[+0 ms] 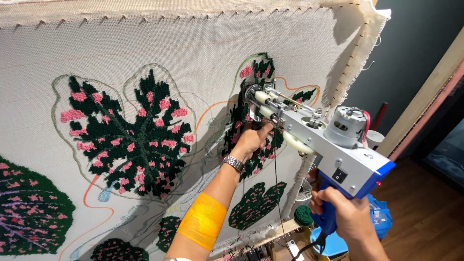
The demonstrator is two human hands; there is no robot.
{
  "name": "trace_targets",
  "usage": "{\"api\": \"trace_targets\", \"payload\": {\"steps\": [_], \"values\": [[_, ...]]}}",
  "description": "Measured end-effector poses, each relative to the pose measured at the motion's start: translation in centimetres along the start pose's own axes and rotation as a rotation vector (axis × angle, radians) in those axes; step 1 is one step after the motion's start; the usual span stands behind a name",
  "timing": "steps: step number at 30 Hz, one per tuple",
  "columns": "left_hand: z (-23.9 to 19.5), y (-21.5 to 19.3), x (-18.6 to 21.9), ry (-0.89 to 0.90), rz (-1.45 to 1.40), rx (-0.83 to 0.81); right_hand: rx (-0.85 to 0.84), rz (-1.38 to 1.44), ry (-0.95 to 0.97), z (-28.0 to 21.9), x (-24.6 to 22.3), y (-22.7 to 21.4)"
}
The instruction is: Using a tufting gun to create a leaf pattern on a rug canvas.
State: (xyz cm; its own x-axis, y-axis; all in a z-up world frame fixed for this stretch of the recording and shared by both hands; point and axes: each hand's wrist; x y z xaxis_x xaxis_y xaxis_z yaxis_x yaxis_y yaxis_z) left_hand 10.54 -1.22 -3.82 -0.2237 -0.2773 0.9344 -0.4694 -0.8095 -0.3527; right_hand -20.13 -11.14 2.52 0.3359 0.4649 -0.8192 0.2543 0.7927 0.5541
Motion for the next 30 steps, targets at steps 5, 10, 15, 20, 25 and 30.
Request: {"api": "trace_targets", "payload": {"steps": [5, 10, 15, 20, 25, 30], "values": [[1.6, 0.4, -1.5, 0.076, -0.147, -0.045, 0.048, -0.102, -0.047, 0.0, 0.7, 0.4], [-0.8, -0.7, 2.1, 0.156, -0.255, 0.01, 0.048, -0.117, -0.074, 0.3, 1.1, 0.3], [0.5, -0.7, 1.7, 0.156, -0.263, -0.024, 0.033, -0.125, -0.09, 0.7, 0.4, 0.9], [2.9, -0.7, -0.2, 0.128, -0.118, -0.067, 0.005, -0.068, -0.055, 1.0, -0.5, 1.3], [-0.1, -1.9, 3.5, -0.015, 0.078, -0.136, -0.02, -0.05, -0.031, 0.8, -1.2, -0.1], [-4.9, -1.1, 6.4, 0.364, -0.272, -0.239, -0.036, -0.079, -0.043, -0.5, -3.1, -2.6]]}}
Point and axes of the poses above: each hand's wrist, its own z-axis towards the middle knuckle, its own y-axis out of the palm, x = y × z, and after that the axes turned 14 degrees about z, right-handed
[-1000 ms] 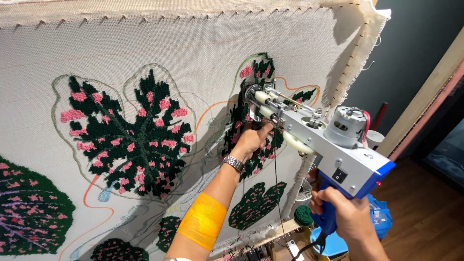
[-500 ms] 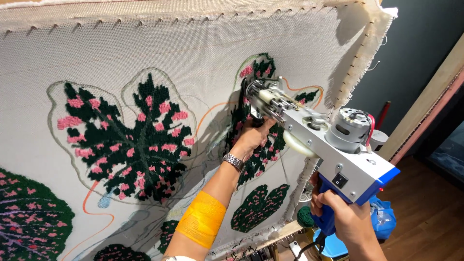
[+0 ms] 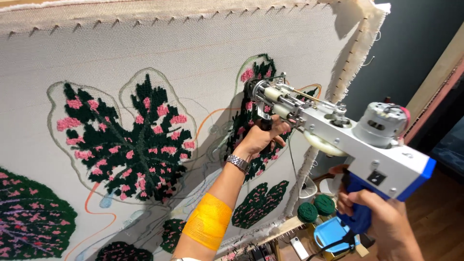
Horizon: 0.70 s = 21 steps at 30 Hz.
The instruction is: Using a tufting gun to create a leaf pattern on a rug canvas.
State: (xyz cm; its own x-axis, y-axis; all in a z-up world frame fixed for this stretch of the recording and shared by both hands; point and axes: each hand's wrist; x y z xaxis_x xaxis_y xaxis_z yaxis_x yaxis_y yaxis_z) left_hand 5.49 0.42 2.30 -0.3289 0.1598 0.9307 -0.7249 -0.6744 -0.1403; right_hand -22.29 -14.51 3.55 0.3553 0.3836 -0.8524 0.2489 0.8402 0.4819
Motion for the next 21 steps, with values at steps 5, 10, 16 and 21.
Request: {"api": "trace_targets", "payload": {"steps": [5, 10, 16, 21], "values": [[-0.3, 2.3, -0.1, -0.039, -0.05, -0.062, -0.021, 0.03, -0.062, -1.4, -0.9, -5.2], [-1.1, 3.8, 1.6, 0.006, 0.034, -0.044, 0.01, -0.017, -0.112, -2.4, -1.8, -6.5], [-1.5, 4.3, 2.4, -0.04, 0.115, -0.029, -0.011, 0.077, -0.074, -2.7, -2.1, -7.4], [-3.7, 4.4, 2.6, -0.173, 0.114, -0.028, -0.024, 0.0, -0.035, -2.1, -1.2, -8.0]]}}
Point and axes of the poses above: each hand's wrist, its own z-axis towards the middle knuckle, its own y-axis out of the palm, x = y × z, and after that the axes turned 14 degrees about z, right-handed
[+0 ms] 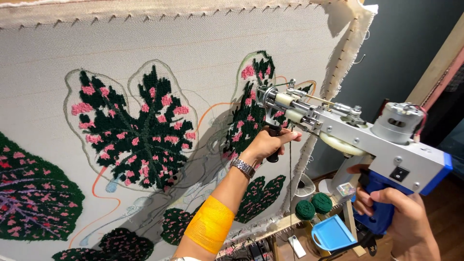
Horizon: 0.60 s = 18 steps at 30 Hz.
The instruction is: Using a tufting gun to create a leaf pattern on a rug canvas.
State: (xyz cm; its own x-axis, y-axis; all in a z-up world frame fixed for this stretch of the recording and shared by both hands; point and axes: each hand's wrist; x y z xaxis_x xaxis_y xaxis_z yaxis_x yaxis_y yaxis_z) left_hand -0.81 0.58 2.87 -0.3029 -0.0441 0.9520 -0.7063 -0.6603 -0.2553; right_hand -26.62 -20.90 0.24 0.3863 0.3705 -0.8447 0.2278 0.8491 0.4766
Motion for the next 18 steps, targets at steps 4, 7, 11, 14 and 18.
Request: {"api": "trace_targets", "payload": {"steps": [4, 7, 11, 14, 18], "values": [[0.0, -0.1, -0.7, -0.021, 0.014, 0.021, 0.123, -0.04, 0.043, -0.2, -0.9, 3.5], [0.3, -0.4, -1.2, 0.005, -0.006, 0.007, 0.003, 0.042, 0.019, 0.3, 0.0, 1.5], [0.7, -0.6, -2.0, 0.044, -0.009, 0.008, -0.052, 0.138, 0.049, 0.9, 0.3, 1.1], [1.1, -0.8, -2.7, 0.054, -0.023, 0.001, 0.006, 0.098, 0.045, 0.7, -0.4, 3.8], [1.7, -1.3, -3.1, 0.069, -0.04, -0.001, -0.024, 0.132, 0.05, 1.2, 0.7, 2.2]]}}
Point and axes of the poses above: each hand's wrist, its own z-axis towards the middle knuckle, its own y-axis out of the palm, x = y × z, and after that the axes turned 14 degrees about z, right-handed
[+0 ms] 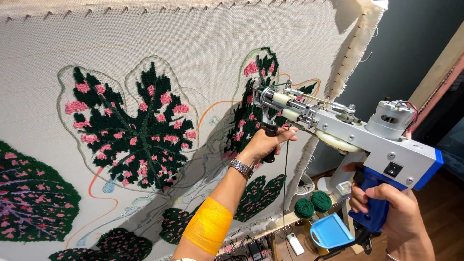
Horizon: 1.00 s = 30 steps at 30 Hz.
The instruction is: Using a tufting gun to create a leaf pattern on a rug canvas.
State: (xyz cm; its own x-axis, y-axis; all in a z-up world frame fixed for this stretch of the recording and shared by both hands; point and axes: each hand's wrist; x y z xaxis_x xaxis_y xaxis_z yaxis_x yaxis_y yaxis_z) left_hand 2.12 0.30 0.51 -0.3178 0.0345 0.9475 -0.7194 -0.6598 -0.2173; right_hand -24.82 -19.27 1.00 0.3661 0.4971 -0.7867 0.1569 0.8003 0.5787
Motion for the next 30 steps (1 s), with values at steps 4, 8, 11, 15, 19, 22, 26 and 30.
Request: {"api": "trace_targets", "payload": {"steps": [4, 8, 11, 15, 19, 22, 26, 30], "values": [[-0.4, -0.3, 1.0, -0.013, 0.012, 0.003, 0.003, 0.003, -0.008, 0.0, 0.2, 0.5], [0.0, -0.5, 0.9, -0.045, 0.052, 0.047, 0.011, 0.013, -0.018, 0.4, 0.8, 0.7], [1.5, -1.1, -1.0, -0.036, -0.007, 0.094, 0.069, -0.084, -0.023, 0.6, 1.0, 4.2], [3.9, -2.7, -4.3, -0.014, -0.089, 0.163, 0.139, -0.128, 0.013, 1.2, 1.9, 7.4], [5.2, -3.9, -5.6, -0.052, -0.091, 0.176, 0.211, -0.097, 0.043, 1.7, 2.7, 9.5], [5.2, -4.7, -5.3, -0.092, 0.147, 0.127, 0.163, -0.124, 0.058, 2.1, 3.2, 9.5], [6.1, -5.4, -6.6, -0.312, 0.342, 0.109, 0.177, -0.104, 0.029, 2.5, 3.5, 9.5], [4.4, -4.3, -2.3, -0.067, 0.045, 0.122, 0.221, -0.1, -0.019, 2.6, 2.9, 11.0]]}}
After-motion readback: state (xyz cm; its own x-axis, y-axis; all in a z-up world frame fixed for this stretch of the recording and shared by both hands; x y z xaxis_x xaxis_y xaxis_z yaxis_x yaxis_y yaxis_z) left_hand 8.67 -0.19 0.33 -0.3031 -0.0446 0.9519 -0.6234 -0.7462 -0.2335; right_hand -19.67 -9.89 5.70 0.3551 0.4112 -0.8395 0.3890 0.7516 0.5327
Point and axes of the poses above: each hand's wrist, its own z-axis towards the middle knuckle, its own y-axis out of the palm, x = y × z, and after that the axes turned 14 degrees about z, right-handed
